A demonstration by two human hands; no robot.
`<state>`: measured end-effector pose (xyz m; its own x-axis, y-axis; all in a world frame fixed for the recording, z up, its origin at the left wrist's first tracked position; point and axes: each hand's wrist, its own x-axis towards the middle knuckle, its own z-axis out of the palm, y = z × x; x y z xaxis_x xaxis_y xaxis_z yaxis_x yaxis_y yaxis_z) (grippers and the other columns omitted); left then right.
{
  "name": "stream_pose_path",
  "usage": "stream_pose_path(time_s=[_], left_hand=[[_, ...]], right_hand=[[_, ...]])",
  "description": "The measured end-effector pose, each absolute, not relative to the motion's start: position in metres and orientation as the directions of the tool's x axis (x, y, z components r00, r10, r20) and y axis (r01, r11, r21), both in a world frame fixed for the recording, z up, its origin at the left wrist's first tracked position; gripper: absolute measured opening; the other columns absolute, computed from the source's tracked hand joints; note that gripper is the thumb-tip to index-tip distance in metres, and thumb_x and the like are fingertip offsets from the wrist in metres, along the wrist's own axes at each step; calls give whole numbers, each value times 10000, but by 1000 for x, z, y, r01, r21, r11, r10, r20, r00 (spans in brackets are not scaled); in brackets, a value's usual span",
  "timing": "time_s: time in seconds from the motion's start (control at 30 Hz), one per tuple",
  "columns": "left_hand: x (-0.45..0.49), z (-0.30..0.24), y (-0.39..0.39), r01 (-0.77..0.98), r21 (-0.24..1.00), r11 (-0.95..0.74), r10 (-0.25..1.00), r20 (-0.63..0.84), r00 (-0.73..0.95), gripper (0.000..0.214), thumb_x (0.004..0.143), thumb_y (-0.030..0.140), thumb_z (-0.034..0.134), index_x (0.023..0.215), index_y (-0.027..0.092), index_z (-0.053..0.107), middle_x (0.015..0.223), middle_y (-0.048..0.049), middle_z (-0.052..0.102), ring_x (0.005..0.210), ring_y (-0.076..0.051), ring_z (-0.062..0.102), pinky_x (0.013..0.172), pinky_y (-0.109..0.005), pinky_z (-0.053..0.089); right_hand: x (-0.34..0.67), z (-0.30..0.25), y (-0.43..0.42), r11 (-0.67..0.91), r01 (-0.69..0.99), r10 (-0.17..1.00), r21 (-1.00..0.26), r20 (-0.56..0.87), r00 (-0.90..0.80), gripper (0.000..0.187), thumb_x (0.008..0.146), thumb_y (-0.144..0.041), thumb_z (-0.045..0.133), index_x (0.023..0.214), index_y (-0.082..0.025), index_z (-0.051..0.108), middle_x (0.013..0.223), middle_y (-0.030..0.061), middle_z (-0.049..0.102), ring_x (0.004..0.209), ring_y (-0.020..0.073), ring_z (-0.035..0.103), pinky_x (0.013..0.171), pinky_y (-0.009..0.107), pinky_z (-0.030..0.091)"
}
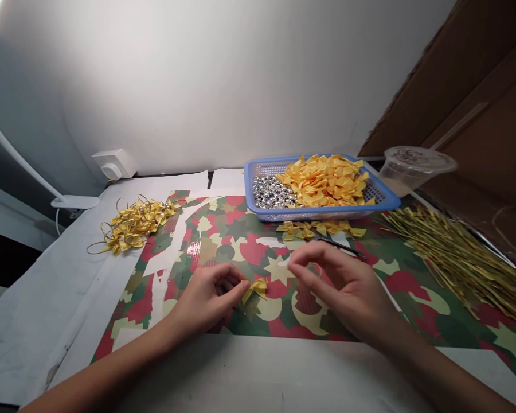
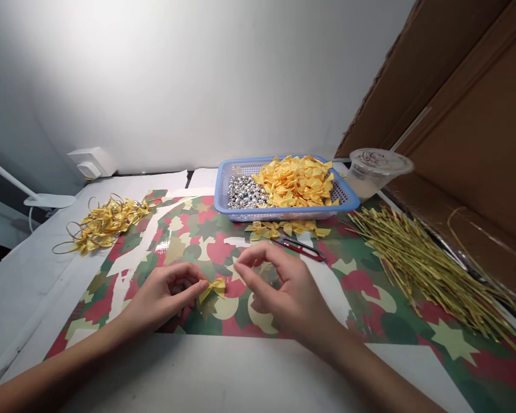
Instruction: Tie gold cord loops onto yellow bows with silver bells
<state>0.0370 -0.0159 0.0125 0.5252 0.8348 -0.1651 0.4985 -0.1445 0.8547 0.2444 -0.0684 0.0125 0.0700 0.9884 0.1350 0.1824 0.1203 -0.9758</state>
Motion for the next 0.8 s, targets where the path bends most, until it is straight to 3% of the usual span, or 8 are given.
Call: stream_pose_path(time_s=[0.17, 0.3, 0.5, 0.67, 0.8], left_hand=[[37, 12, -18, 492, 859, -141, 829, -169, 533, 193, 838, 318, 539, 713, 172, 559, 542, 41, 523, 410, -68, 459, 391, -182, 334], [37, 10, -20, 536, 792, -292, 847, -47, 530, 125, 842, 299, 549, 807, 180, 568, 539, 61, 442, 424, -77, 408, 408, -197, 320], [37, 15, -30, 465, 672, -577, 790, 313, 528, 143, 833, 311, 615, 908, 189, 621, 794, -19, 561, 605, -111, 462, 527, -229, 398], [41, 16, -37, 379, 659, -650, 729, 399, 556, 163, 807, 315, 668, 913, 193, 648, 744, -14, 572, 637, -129, 518, 527, -232, 419], [44, 13, -38, 361, 682, -636, 732, 385, 562, 91, 844, 250, 620, 791, 180, 643, 697, -2, 558, 582, -105, 496, 513, -215, 420]], right_hand=[[251, 16, -64, 283, 175, 902, -943, 324, 287, 159, 825, -386, 625, 759, -243, 600, 862, 29, 602, 857, 177, 591, 756, 281, 509], [252, 14, -61, 183, 80, 955, -980, 197, 221, 229, 792, -441, 643, 714, -230, 603, 924, 40, 613, 892, 186, 591, 728, 273, 500], [237, 8, -64, -44, -28, 996, -999, -46, 79, 273, 774, -493, 628, 739, -224, 597, 1030, 40, 609, 727, 150, 593, 526, 240, 467], [222, 6, -67, -23, -56, 999, -998, -21, -30, 280, 765, -487, 630, 704, -217, 587, 927, 48, 607, 785, 170, 597, 620, 255, 491], [215, 1, -70, -19, -53, 997, -998, -15, -75, 256, 799, -461, 602, 747, -210, 598, 961, 55, 596, 817, 164, 584, 687, 271, 491]])
